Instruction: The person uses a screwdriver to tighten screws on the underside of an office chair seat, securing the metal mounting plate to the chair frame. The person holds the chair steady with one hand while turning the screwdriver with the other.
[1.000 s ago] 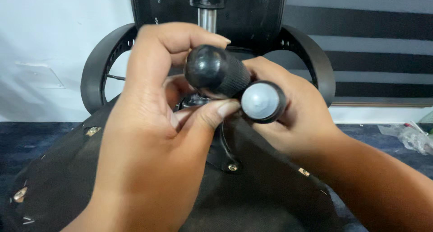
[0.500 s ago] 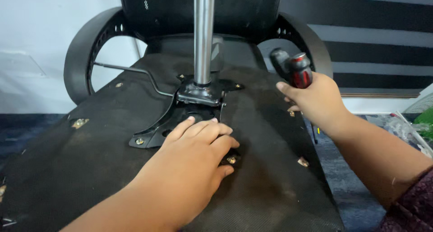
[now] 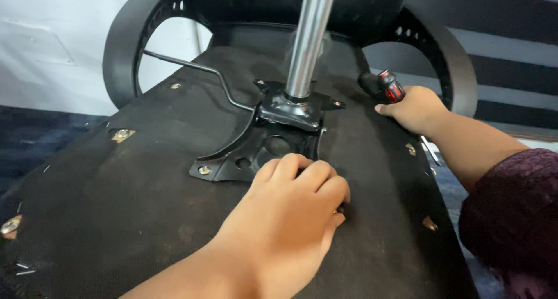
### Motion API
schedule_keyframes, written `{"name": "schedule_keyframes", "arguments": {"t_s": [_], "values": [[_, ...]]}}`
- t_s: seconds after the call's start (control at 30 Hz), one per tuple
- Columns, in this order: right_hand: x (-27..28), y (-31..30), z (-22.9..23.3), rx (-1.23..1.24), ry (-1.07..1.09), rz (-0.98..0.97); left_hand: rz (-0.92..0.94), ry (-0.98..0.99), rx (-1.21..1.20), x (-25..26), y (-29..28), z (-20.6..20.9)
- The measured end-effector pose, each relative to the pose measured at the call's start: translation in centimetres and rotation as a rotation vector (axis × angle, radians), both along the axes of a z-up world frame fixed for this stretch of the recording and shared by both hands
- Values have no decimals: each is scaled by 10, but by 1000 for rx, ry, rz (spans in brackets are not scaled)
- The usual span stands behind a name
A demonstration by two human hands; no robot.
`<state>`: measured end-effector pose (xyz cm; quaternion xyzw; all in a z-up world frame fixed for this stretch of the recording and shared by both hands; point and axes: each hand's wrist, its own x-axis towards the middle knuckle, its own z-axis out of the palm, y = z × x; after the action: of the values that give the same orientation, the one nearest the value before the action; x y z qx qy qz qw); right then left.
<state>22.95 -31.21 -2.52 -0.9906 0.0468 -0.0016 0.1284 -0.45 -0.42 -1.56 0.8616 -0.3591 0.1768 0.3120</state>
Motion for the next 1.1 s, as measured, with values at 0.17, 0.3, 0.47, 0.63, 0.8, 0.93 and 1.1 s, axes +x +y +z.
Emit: {"name": "schedule_keyframes", "arguments": {"t_s": [0.17, 0.3, 0.47, 0.63, 0.8, 0.93, 1.1], "values": [[20, -8, -4, 20, 87, -13, -9, -1, 7, 3, -1, -1], [22, -5, -5, 116, 102, -82, -20, -4, 20, 6, -1, -1], [15, 0, -3, 514, 182, -159, -29, 15, 17, 7, -1, -3], [9, 4, 3, 656, 236, -143, -38, 90, 7, 9, -1, -1], [13, 3, 7, 616, 269, -172, -13, 31, 75, 15, -3, 8], [16, -12, 2, 627, 285, -172, -30, 7, 167, 19, -4, 20], [24, -22, -8, 392, 278, -78, -59, -4, 299, 13, -2, 40]]}}
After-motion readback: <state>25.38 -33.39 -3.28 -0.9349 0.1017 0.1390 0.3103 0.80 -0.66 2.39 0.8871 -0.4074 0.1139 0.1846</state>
